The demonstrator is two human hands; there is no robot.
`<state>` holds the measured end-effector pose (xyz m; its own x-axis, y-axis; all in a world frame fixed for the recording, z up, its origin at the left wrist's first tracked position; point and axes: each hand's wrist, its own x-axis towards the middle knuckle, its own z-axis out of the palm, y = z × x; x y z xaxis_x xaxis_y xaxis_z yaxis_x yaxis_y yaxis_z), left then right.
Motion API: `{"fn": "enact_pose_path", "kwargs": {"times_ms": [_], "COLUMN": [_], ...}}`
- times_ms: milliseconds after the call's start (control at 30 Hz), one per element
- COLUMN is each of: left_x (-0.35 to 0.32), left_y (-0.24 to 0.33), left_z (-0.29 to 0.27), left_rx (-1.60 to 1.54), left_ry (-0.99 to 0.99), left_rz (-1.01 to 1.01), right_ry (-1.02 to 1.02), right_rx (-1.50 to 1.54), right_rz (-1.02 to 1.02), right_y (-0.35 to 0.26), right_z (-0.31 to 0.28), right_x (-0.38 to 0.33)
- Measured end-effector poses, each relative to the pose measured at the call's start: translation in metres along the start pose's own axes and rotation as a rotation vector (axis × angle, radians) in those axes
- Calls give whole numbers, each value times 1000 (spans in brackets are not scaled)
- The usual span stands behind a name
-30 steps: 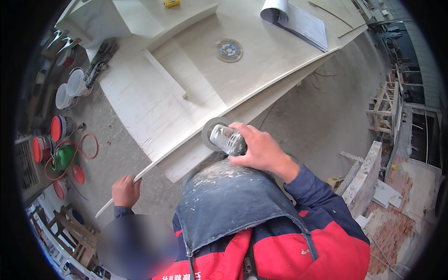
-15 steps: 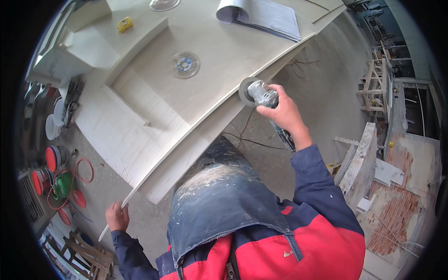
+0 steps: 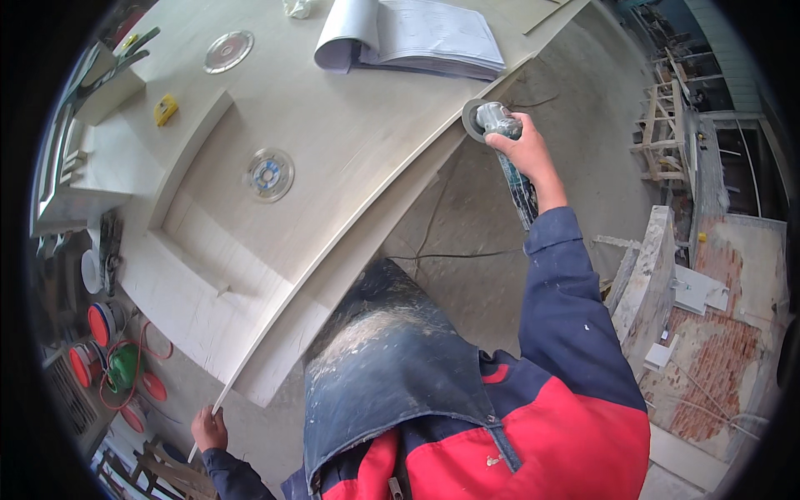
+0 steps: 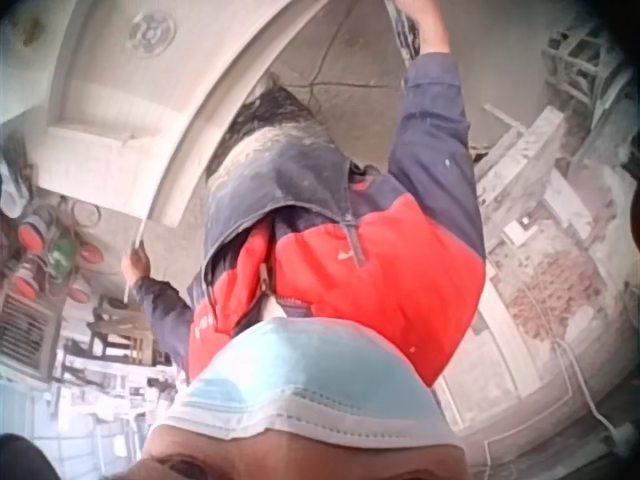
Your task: The person carries a long wooden strip to a workbench, then uses an angle grinder to sand its edges and surfaces. After sanding, the person wipes the strip with a cloth and places it on a larger board.
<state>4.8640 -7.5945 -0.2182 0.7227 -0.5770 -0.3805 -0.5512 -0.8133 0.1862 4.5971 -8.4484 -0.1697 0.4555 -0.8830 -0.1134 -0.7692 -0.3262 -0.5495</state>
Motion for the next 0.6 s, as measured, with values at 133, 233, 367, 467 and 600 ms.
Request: {"fn": "enact_pose_path", "kwargs": {"times_ms": [133, 233, 367, 467, 600], "left_x": [-3, -5, -1, -6, -11], "left_y": [-4, -6, -6, -7, -24], "left_z": [-1, 1, -5, -7, 2], "left_rx": [13, 47, 139, 134, 181], "left_ry": [-61, -86, -129, -143, -160], "left_rz": [-100, -125, -104, -136, -140], "right_ry": [31, 49, 72, 87, 95], "right_rx": [37, 52, 43, 34, 62], "right_rz": [7, 12, 86, 130, 151], "right_y": [32, 48, 54, 50, 69], "right_z": [-9, -18, -38, -52, -58], "right_x": [43, 75, 98, 112, 153]}}
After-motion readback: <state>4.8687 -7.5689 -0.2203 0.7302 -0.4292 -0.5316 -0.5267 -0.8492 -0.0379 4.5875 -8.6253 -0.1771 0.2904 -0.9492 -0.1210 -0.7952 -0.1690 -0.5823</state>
